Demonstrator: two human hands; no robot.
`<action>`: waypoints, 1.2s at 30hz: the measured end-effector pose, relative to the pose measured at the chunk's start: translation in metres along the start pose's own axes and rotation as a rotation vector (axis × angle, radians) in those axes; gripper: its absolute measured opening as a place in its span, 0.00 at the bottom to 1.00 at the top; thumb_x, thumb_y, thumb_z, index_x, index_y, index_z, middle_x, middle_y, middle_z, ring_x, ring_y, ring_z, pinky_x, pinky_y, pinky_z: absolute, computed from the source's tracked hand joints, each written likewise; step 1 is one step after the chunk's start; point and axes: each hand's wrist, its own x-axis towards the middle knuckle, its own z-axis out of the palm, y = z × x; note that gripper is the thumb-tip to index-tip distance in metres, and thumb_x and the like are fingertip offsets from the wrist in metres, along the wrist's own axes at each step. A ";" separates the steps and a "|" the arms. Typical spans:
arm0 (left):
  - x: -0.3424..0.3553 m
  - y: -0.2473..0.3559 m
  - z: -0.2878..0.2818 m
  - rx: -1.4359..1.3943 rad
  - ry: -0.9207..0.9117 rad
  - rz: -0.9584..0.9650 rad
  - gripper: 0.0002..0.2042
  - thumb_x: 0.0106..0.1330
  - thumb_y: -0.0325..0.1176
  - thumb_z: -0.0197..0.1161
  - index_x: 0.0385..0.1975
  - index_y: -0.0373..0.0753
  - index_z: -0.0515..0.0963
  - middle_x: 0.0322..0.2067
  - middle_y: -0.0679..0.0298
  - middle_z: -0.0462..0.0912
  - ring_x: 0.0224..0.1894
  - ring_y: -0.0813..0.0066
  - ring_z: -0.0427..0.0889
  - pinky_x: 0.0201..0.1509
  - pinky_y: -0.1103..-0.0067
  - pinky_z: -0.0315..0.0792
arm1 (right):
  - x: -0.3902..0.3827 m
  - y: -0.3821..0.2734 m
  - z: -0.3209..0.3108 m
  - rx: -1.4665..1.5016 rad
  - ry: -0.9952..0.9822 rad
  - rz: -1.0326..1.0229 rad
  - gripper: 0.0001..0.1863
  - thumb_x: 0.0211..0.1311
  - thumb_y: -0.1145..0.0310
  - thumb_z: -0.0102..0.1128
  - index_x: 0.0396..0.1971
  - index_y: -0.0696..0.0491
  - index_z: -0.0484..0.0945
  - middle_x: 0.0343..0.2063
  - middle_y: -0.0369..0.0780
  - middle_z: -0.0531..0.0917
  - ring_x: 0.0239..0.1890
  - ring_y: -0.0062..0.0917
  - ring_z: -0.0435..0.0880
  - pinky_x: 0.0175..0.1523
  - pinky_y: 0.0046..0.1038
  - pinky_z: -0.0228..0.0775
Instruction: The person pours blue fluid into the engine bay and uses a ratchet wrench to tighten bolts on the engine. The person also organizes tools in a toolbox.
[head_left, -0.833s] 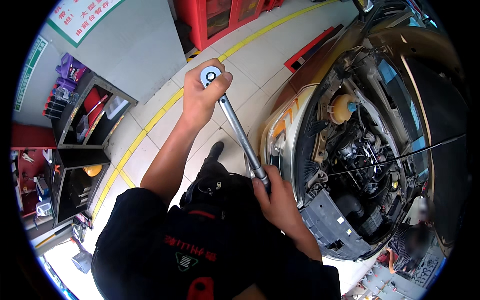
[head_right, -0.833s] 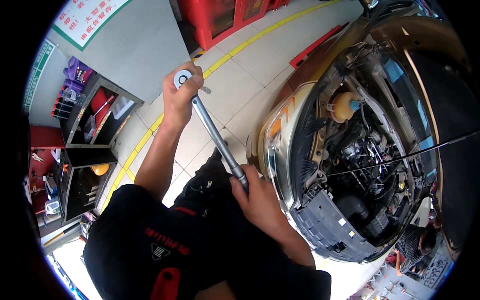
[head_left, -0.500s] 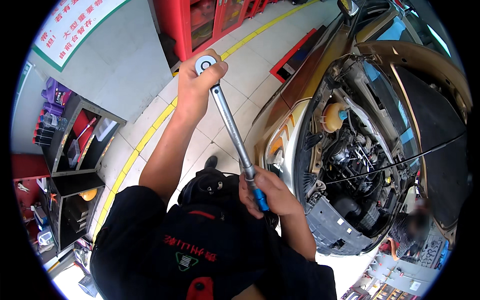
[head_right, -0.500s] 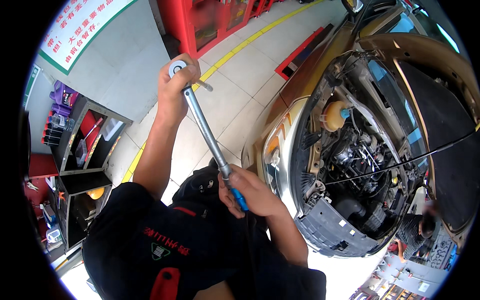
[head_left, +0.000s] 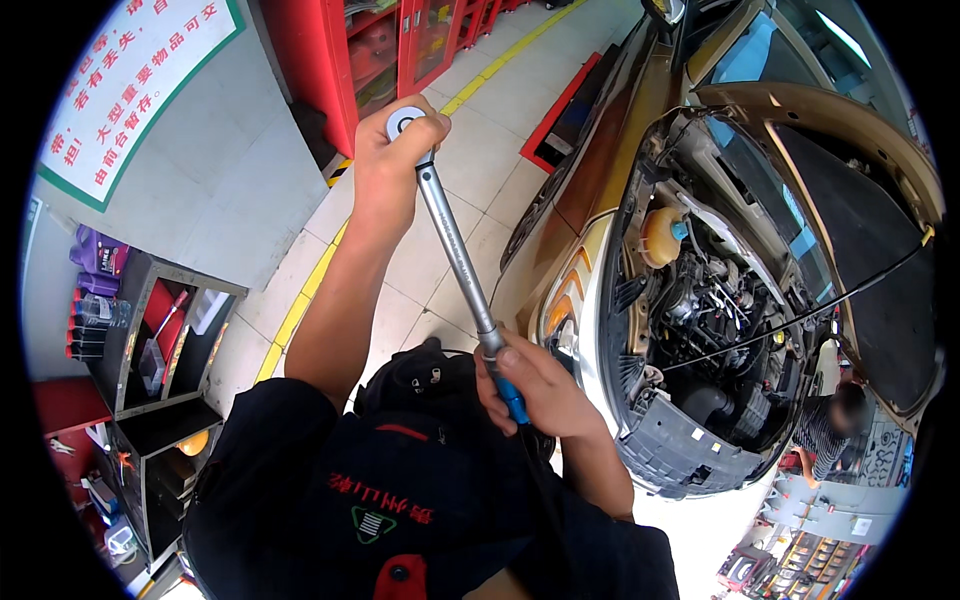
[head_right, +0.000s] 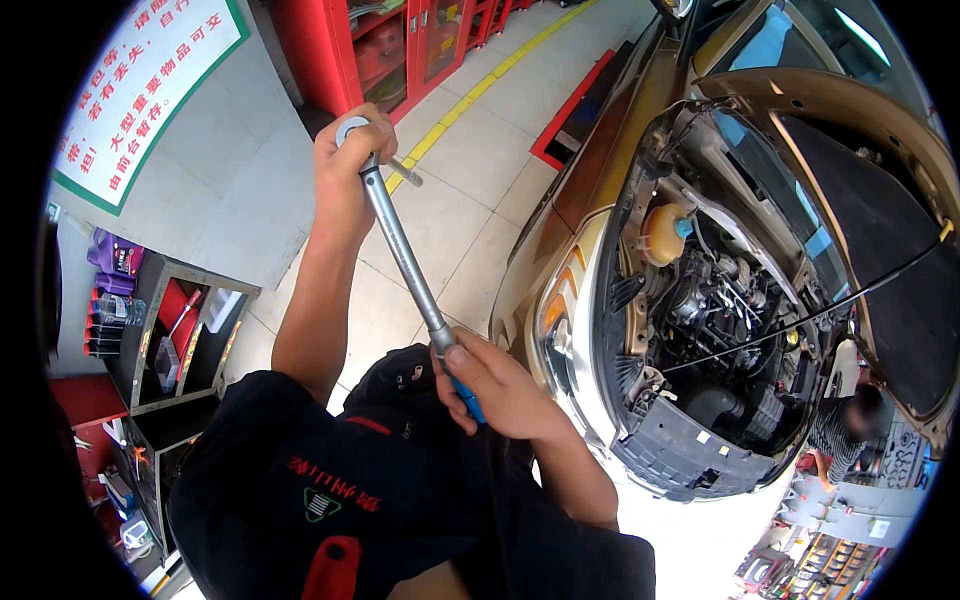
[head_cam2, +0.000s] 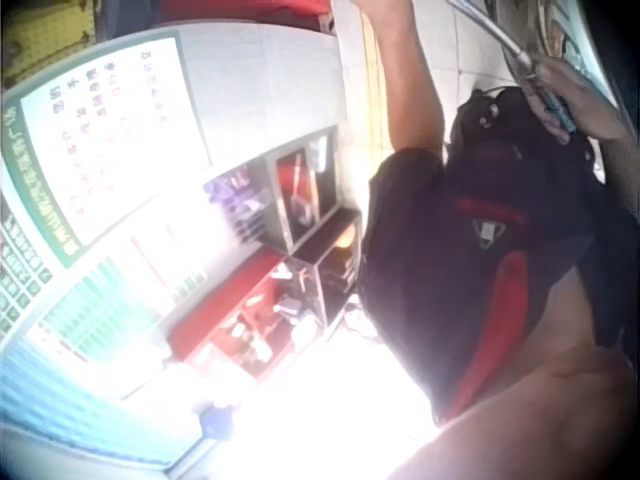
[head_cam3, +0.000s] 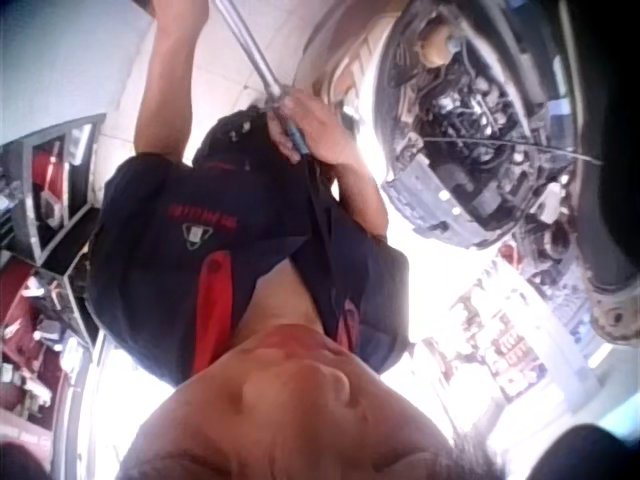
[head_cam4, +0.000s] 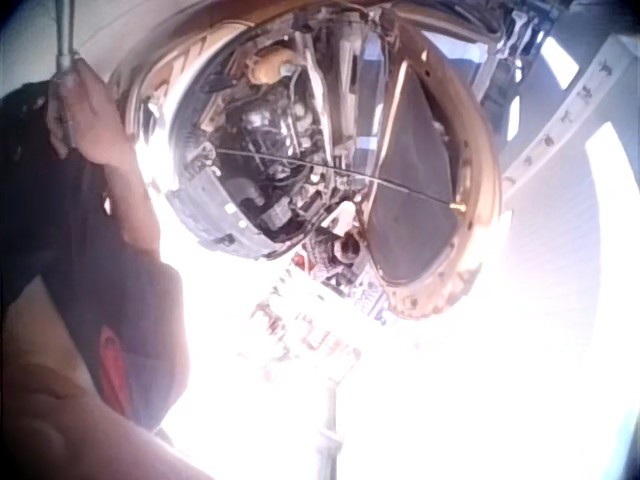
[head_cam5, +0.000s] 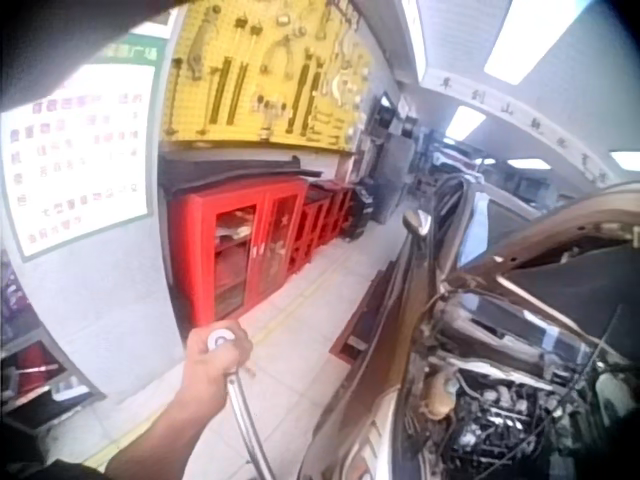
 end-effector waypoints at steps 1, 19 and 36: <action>0.003 -0.001 0.002 -0.036 -0.012 -0.017 0.09 0.61 0.32 0.57 0.21 0.36 0.71 0.20 0.66 0.66 0.29 0.77 0.63 0.37 0.77 0.56 | 0.002 -0.001 -0.003 0.127 -0.053 0.023 0.21 0.81 0.50 0.48 0.44 0.56 0.69 0.16 0.43 0.75 0.12 0.33 0.74 0.19 0.35 0.66; 0.024 -0.034 0.011 -0.018 0.009 -0.052 0.08 0.60 0.30 0.57 0.21 0.35 0.71 0.20 0.67 0.67 0.28 0.80 0.62 0.34 0.78 0.55 | 0.010 -0.011 0.013 -0.967 0.515 -0.022 0.17 0.78 0.56 0.56 0.44 0.57 0.68 0.21 0.51 0.82 0.20 0.53 0.81 0.26 0.50 0.71; 0.003 -0.052 0.026 -0.319 -0.078 -0.128 0.09 0.60 0.30 0.60 0.20 0.36 0.71 0.19 0.69 0.66 0.25 0.81 0.62 0.30 0.79 0.55 | -0.009 0.004 0.000 0.112 0.054 0.101 0.22 0.84 0.50 0.41 0.42 0.57 0.68 0.19 0.39 0.74 0.16 0.21 0.72 0.24 0.22 0.63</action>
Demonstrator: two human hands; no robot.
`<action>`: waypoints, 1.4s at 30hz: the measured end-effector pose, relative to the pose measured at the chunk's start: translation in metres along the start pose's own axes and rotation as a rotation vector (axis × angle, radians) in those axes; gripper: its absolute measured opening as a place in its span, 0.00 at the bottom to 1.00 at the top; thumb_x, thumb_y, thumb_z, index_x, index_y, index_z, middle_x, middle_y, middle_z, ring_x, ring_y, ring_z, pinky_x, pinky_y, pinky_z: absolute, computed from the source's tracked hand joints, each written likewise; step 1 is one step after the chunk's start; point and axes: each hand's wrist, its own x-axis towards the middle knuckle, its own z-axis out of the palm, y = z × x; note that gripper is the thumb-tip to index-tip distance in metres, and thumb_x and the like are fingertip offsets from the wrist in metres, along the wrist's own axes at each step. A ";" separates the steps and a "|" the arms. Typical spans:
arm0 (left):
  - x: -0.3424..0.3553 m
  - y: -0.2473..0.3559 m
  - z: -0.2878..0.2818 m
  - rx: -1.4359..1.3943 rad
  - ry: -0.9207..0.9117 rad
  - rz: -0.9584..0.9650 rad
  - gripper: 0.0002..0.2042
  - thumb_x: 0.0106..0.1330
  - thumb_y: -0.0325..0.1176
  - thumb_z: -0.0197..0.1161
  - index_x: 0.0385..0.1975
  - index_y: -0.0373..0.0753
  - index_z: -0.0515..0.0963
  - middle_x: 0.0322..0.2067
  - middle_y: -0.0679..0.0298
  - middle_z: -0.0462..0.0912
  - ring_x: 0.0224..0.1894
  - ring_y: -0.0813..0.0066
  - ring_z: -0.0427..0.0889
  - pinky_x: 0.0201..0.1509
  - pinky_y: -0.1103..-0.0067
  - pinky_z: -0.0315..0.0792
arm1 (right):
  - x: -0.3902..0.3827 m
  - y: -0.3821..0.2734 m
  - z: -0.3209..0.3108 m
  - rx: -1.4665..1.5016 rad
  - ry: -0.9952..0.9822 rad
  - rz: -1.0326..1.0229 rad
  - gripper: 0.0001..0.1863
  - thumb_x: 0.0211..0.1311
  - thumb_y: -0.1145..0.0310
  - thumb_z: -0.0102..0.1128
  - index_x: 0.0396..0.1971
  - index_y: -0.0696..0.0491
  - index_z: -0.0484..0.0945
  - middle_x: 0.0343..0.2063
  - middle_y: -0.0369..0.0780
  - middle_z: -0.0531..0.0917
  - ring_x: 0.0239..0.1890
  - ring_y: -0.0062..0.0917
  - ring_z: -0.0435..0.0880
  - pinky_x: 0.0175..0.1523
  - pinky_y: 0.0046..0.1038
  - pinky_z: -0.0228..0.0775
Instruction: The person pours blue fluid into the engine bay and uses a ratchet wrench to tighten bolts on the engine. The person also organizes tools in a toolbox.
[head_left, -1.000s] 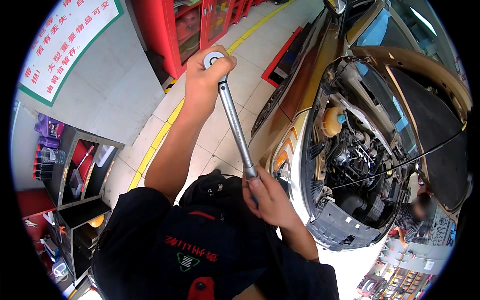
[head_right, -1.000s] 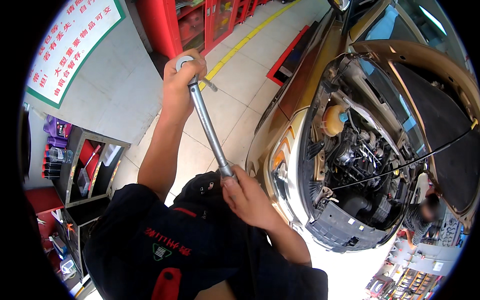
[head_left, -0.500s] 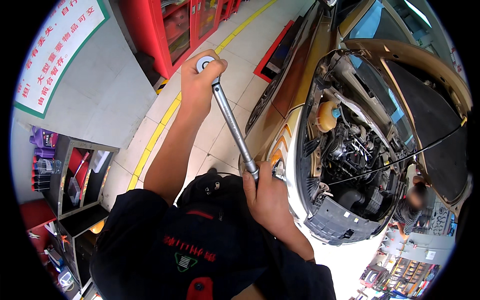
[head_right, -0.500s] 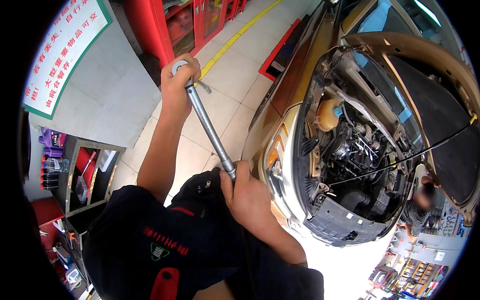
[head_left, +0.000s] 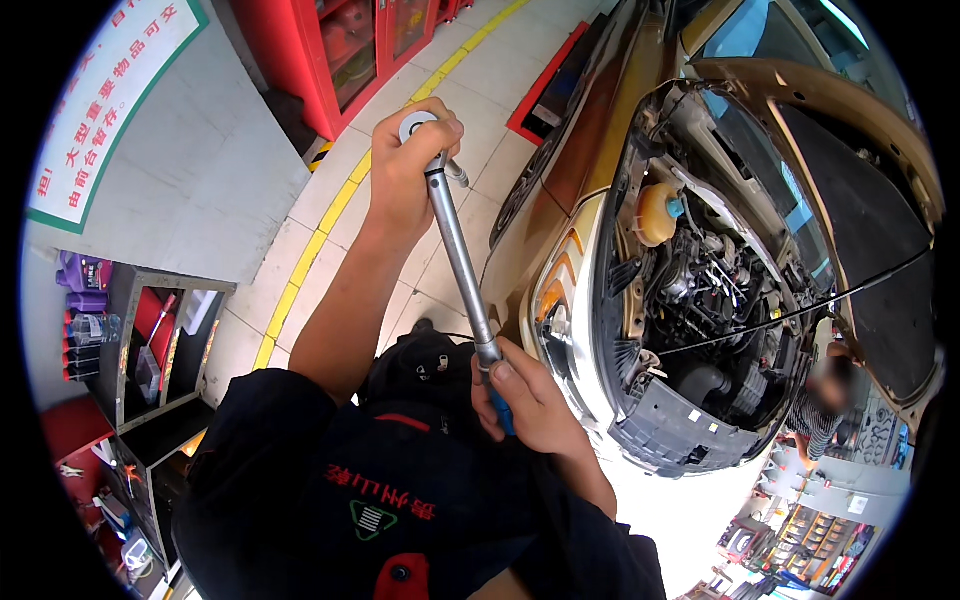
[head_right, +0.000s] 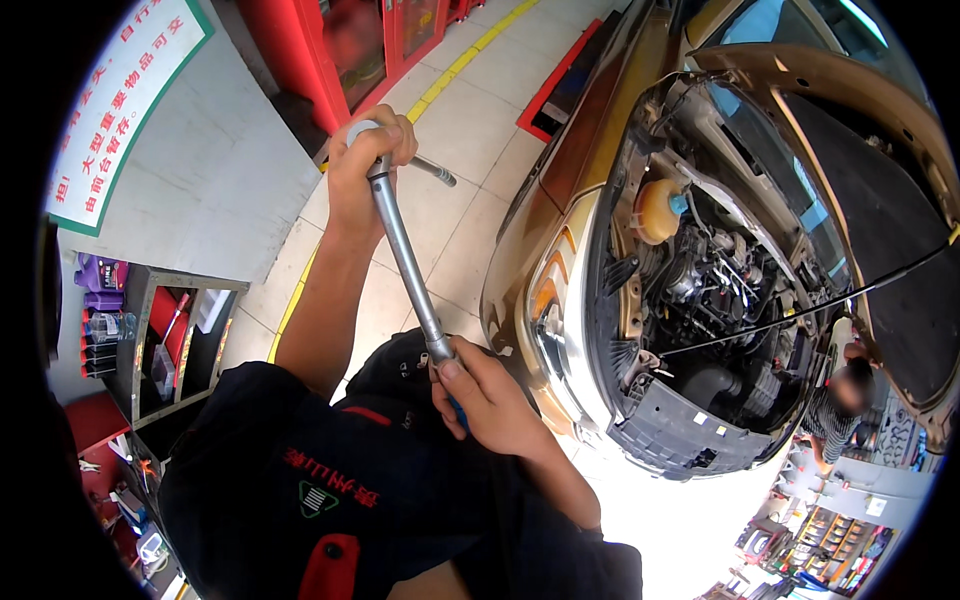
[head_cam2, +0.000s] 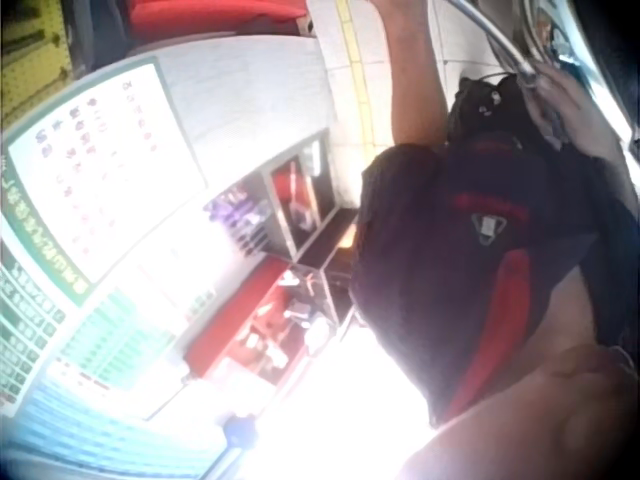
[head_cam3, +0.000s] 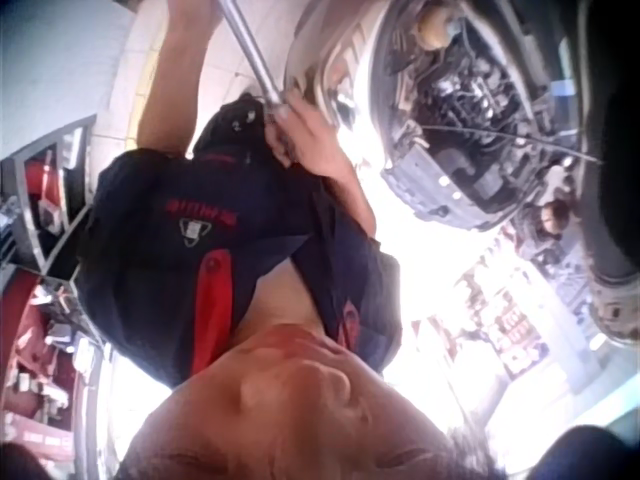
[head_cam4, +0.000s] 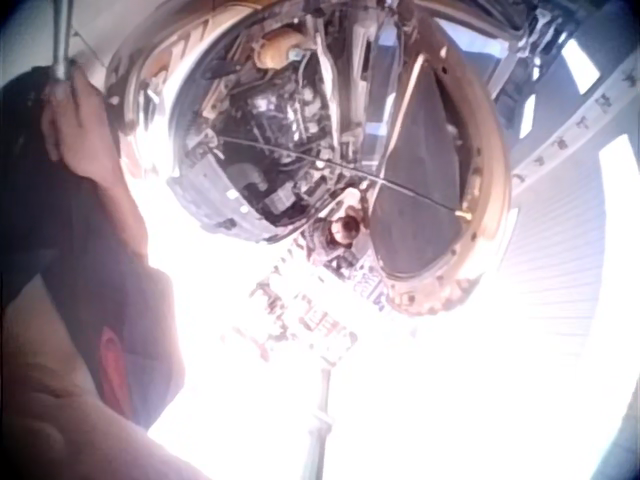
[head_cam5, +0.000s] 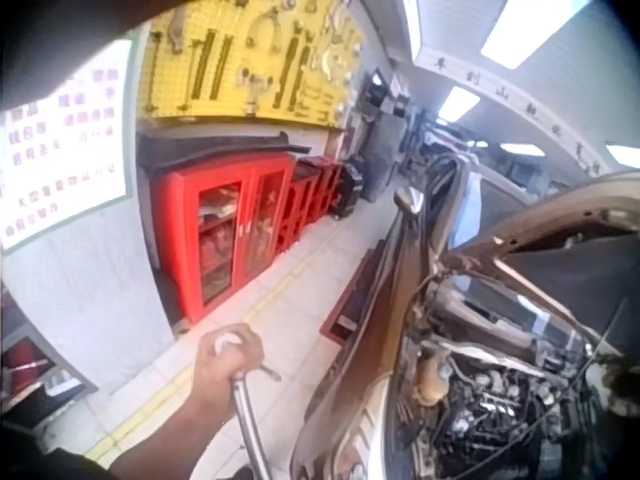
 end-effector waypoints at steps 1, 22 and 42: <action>0.000 -0.002 0.001 -0.036 -0.003 0.013 0.09 0.60 0.30 0.63 0.20 0.36 0.74 0.19 0.69 0.67 0.24 0.83 0.62 0.28 0.80 0.55 | 0.000 0.002 -0.001 0.043 -0.022 -0.007 0.21 0.84 0.51 0.41 0.43 0.57 0.68 0.19 0.39 0.74 0.16 0.21 0.72 0.24 0.22 0.63; -0.011 0.016 -0.025 0.259 0.113 -0.054 0.08 0.60 0.29 0.58 0.21 0.34 0.73 0.20 0.69 0.66 0.26 0.82 0.61 0.31 0.79 0.52 | 0.014 0.015 0.008 0.117 -0.099 0.004 0.19 0.85 0.55 0.39 0.44 0.57 0.68 0.14 0.36 0.71 0.11 0.19 0.67 0.19 0.21 0.60; -0.012 0.006 -0.028 0.257 0.171 -0.016 0.11 0.58 0.30 0.65 0.17 0.36 0.72 0.17 0.73 0.62 0.24 0.85 0.59 0.29 0.78 0.51 | 0.014 0.022 0.015 0.028 0.024 0.005 0.21 0.86 0.54 0.38 0.44 0.58 0.72 0.15 0.34 0.70 0.12 0.17 0.66 0.21 0.20 0.59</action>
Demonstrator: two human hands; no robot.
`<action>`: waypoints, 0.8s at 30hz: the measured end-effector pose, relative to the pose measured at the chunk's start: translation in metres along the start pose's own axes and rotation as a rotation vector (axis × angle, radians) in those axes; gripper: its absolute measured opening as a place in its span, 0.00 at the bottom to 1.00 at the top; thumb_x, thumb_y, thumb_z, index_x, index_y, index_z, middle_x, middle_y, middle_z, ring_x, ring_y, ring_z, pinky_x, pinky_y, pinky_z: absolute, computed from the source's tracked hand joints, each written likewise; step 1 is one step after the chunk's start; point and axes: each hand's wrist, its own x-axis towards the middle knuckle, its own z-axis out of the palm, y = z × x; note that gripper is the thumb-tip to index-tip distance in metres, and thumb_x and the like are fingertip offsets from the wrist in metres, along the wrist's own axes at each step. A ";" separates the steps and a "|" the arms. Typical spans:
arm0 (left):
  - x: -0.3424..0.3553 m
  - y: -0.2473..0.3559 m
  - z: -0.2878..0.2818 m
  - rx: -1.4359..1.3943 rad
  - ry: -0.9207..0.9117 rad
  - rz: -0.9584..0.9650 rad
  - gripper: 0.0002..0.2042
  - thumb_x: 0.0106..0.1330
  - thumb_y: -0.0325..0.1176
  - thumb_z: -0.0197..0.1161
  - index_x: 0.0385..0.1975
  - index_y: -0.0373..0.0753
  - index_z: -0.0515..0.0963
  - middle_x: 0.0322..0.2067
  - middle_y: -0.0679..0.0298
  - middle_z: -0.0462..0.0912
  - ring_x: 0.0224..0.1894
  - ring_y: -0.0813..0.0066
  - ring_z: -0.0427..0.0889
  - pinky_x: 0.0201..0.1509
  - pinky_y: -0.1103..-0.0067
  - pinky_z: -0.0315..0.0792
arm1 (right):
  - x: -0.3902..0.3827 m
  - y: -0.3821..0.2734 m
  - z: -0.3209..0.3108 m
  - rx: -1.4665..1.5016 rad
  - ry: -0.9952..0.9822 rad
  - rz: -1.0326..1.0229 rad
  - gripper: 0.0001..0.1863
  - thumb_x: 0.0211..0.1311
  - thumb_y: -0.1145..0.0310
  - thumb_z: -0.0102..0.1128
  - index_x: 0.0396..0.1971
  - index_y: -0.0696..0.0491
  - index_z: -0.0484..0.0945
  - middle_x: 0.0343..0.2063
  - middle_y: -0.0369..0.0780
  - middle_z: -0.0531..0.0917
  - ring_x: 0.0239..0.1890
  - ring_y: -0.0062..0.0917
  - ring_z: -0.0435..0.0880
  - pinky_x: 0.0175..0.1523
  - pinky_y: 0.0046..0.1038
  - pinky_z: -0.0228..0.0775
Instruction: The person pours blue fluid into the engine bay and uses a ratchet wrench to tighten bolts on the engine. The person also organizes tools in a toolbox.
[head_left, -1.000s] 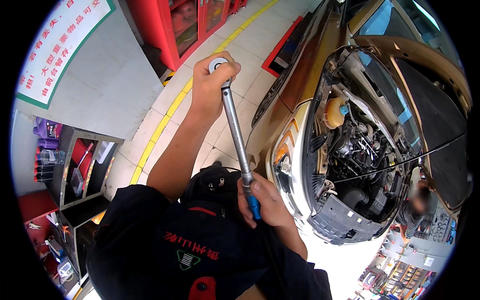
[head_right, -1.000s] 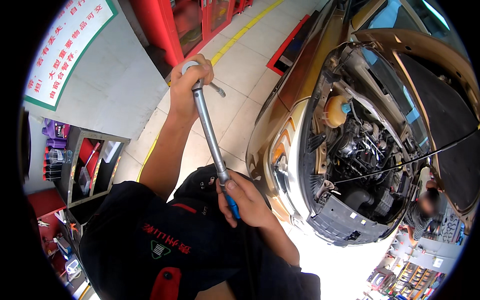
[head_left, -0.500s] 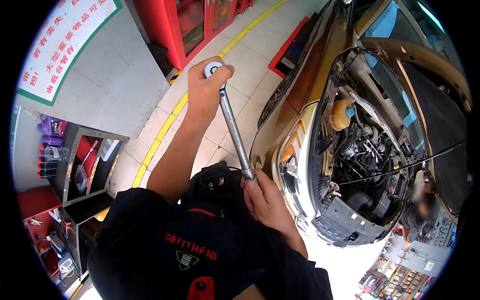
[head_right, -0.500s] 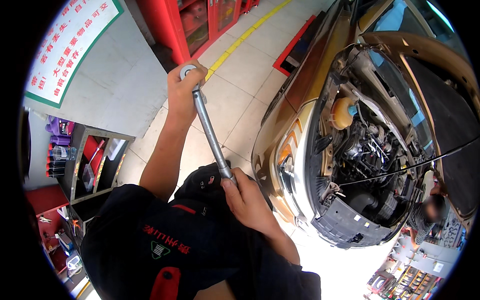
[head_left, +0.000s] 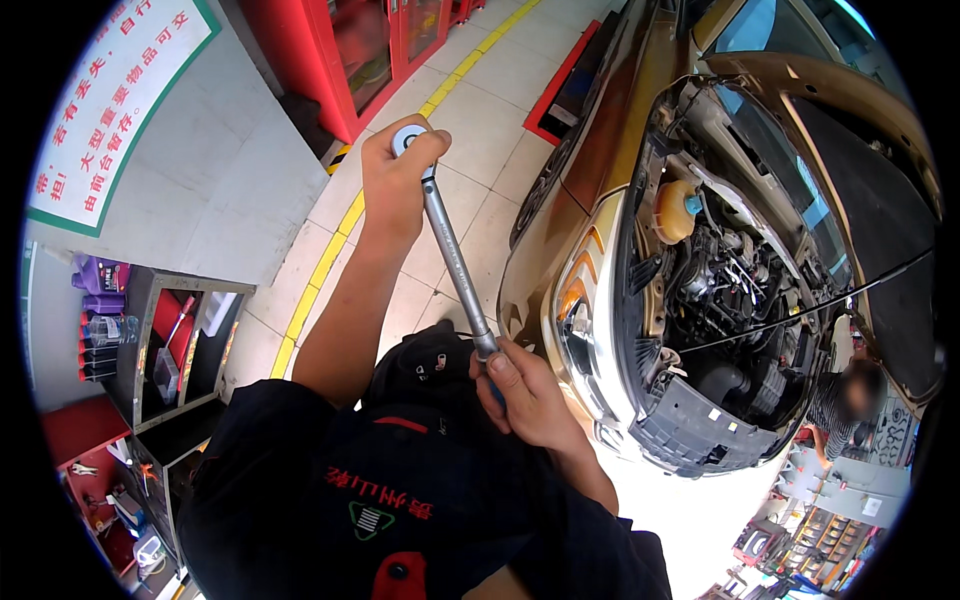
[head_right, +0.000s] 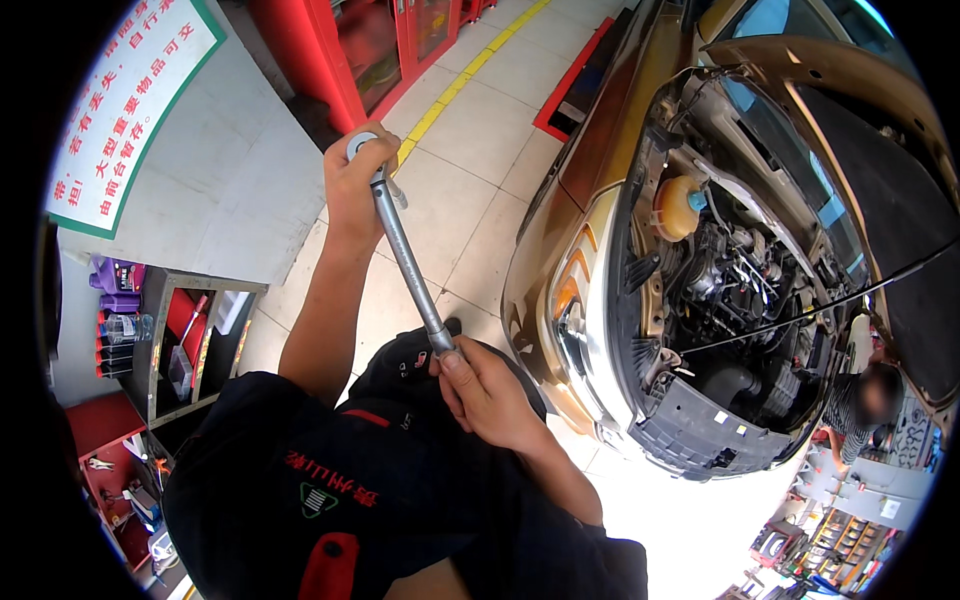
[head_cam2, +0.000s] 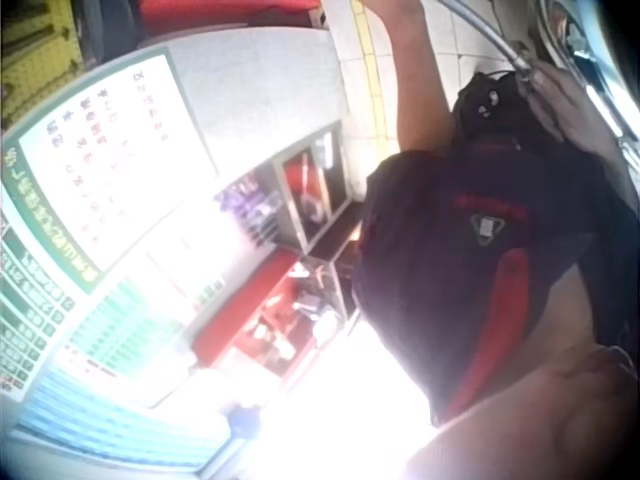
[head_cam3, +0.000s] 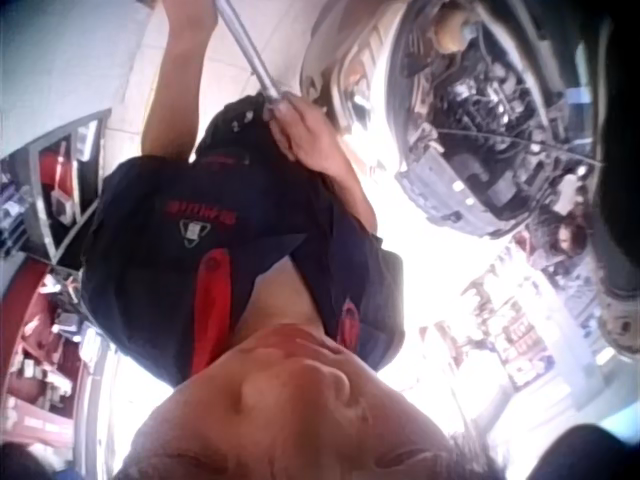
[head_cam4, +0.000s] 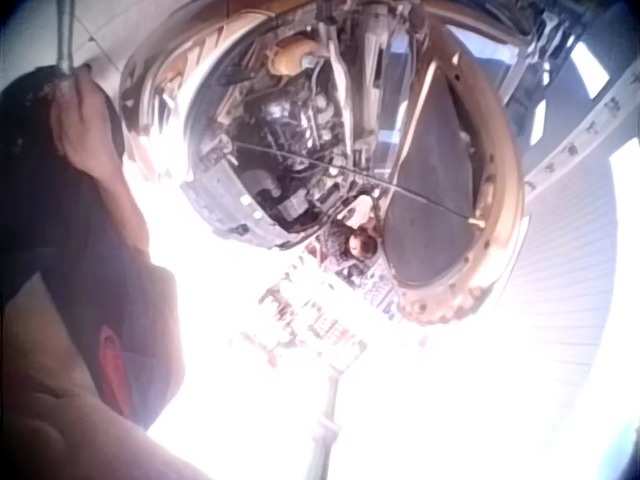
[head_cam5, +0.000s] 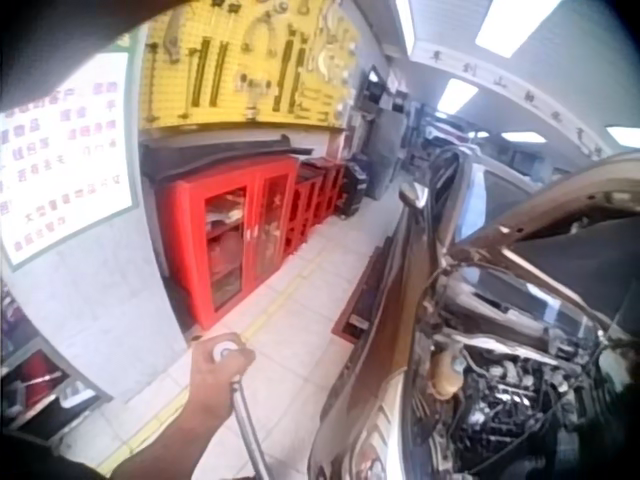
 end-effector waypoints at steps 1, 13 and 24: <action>0.000 -0.001 0.000 -0.039 -0.010 0.005 0.11 0.58 0.30 0.65 0.17 0.36 0.72 0.17 0.73 0.63 0.24 0.85 0.59 0.29 0.78 0.51 | 0.000 0.002 0.000 0.043 -0.025 0.002 0.22 0.86 0.53 0.37 0.43 0.58 0.71 0.14 0.34 0.69 0.12 0.17 0.65 0.20 0.20 0.59; 0.000 -0.011 -0.007 -0.275 -0.077 0.027 0.11 0.59 0.31 0.61 0.18 0.37 0.70 0.17 0.67 0.65 0.25 0.80 0.60 0.32 0.78 0.52 | 0.009 0.017 -0.007 0.855 -0.372 0.164 0.29 0.84 0.44 0.37 0.41 0.59 0.69 0.12 0.33 0.64 0.07 0.16 0.59 0.11 0.20 0.51; 0.001 -0.015 -0.014 -0.271 -0.051 0.030 0.12 0.60 0.30 0.61 0.18 0.38 0.68 0.16 0.69 0.63 0.22 0.82 0.58 0.28 0.78 0.50 | 0.015 0.017 -0.003 0.849 -0.366 0.185 0.29 0.83 0.42 0.36 0.38 0.57 0.68 0.12 0.33 0.64 0.07 0.16 0.60 0.11 0.20 0.53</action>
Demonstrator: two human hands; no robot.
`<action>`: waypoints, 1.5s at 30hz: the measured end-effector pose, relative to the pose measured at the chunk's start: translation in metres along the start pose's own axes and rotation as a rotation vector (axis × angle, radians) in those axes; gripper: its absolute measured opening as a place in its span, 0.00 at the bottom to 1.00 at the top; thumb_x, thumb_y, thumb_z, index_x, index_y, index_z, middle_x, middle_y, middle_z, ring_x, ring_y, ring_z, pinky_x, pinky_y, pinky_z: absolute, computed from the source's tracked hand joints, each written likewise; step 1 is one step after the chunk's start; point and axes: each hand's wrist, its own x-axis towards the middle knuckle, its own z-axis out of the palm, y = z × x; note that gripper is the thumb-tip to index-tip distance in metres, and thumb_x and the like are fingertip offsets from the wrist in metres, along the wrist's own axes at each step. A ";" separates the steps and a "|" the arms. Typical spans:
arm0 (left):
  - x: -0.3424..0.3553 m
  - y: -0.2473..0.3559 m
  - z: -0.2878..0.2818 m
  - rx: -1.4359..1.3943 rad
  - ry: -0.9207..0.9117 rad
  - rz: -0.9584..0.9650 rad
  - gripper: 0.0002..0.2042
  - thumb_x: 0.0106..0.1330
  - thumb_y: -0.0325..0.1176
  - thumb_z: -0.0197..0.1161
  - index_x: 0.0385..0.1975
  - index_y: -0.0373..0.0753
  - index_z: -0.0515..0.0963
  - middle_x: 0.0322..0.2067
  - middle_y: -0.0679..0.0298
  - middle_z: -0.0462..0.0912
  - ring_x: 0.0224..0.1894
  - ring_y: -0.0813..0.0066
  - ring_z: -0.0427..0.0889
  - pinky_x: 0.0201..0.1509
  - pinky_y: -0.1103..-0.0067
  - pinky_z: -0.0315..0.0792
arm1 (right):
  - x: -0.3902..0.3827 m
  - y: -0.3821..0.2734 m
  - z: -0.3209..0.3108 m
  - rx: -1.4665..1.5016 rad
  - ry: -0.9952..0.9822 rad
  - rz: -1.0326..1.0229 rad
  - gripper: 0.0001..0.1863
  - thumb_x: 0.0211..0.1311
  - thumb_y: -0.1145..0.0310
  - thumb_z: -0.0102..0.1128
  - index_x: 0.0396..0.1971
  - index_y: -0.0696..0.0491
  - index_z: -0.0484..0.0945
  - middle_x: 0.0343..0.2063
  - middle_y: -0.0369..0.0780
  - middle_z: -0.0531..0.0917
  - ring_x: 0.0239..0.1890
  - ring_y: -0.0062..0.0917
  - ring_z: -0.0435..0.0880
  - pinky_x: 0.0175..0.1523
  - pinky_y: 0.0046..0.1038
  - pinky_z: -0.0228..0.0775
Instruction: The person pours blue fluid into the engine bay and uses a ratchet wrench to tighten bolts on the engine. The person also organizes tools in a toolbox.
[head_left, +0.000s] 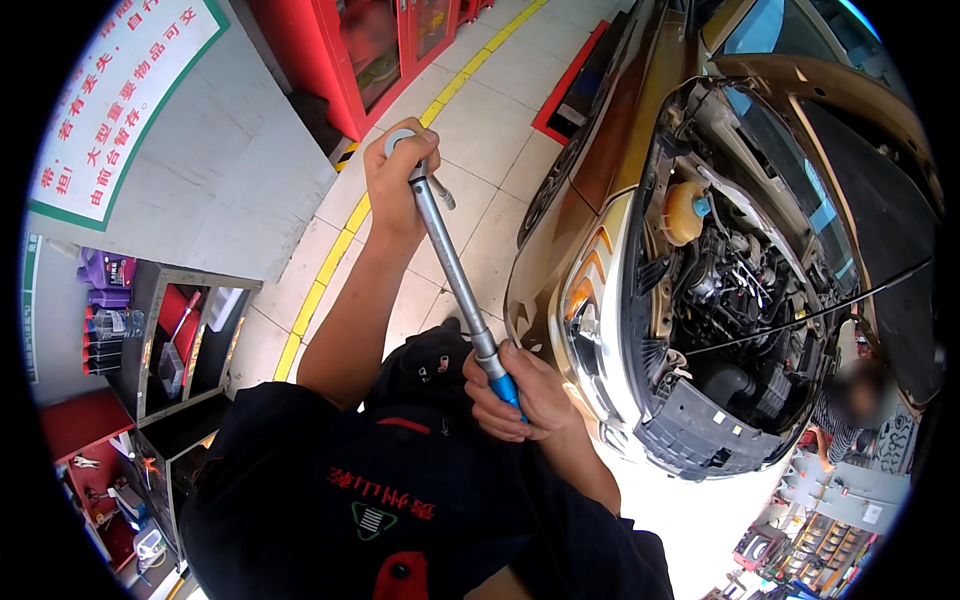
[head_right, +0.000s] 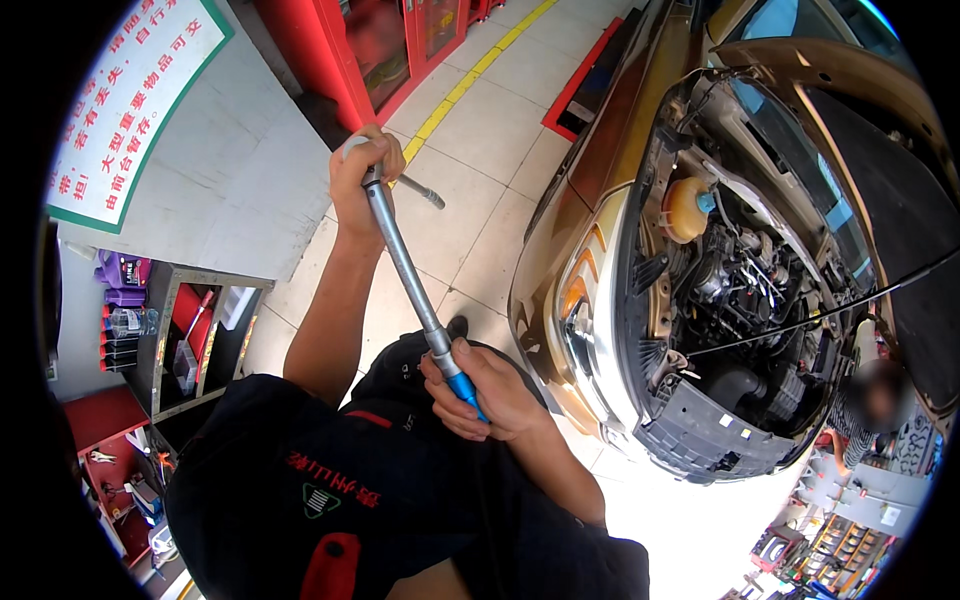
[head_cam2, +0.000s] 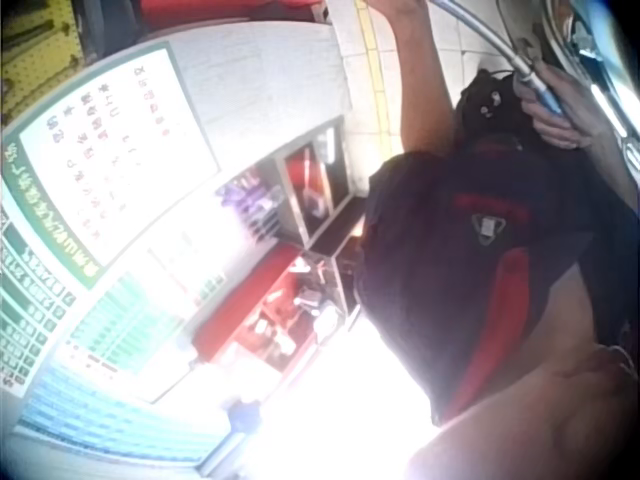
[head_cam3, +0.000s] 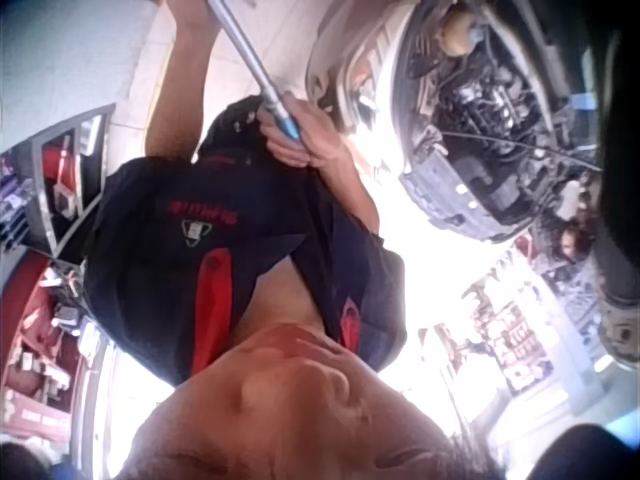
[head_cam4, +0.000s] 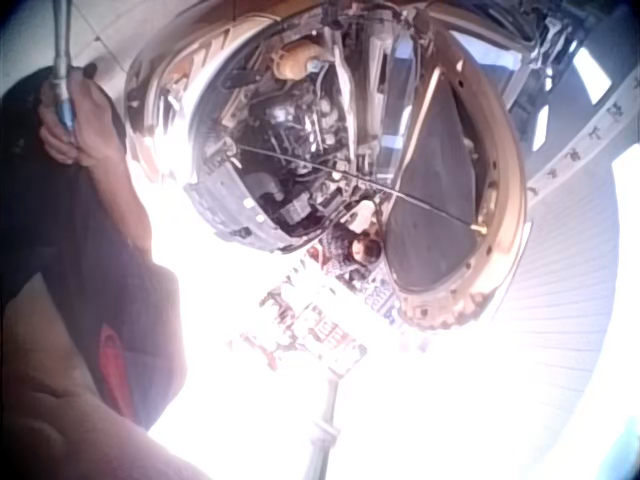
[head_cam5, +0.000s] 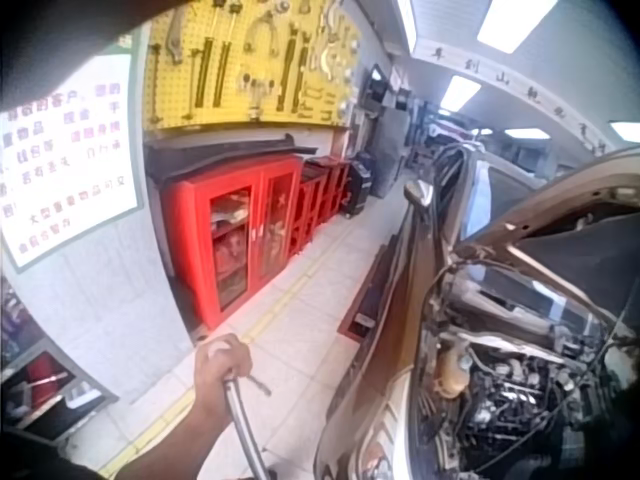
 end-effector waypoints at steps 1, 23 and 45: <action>0.000 -0.001 -0.003 0.013 0.008 -0.006 0.12 0.60 0.31 0.61 0.18 0.39 0.68 0.16 0.69 0.63 0.22 0.82 0.58 0.27 0.79 0.49 | 0.000 -0.001 0.002 -0.016 0.011 -0.003 0.30 0.83 0.42 0.36 0.37 0.57 0.68 0.12 0.33 0.65 0.08 0.16 0.60 0.11 0.20 0.54; -0.002 -0.042 0.024 0.223 -0.155 0.006 0.10 0.65 0.28 0.54 0.22 0.39 0.63 0.19 0.68 0.59 0.22 0.80 0.58 0.29 0.78 0.55 | -0.044 -0.003 0.009 -1.207 0.669 -0.353 0.23 0.85 0.54 0.43 0.44 0.60 0.76 0.20 0.43 0.75 0.23 0.34 0.74 0.36 0.38 0.71; -0.138 -0.023 0.357 0.200 -1.704 -0.645 0.44 0.70 0.55 0.68 0.74 0.33 0.53 0.60 0.47 0.74 0.60 0.64 0.79 0.64 0.65 0.72 | -0.389 0.062 -0.082 -1.162 1.459 -0.986 0.27 0.65 0.45 0.71 0.31 0.59 0.83 0.15 0.38 0.76 0.16 0.27 0.75 0.25 0.30 0.64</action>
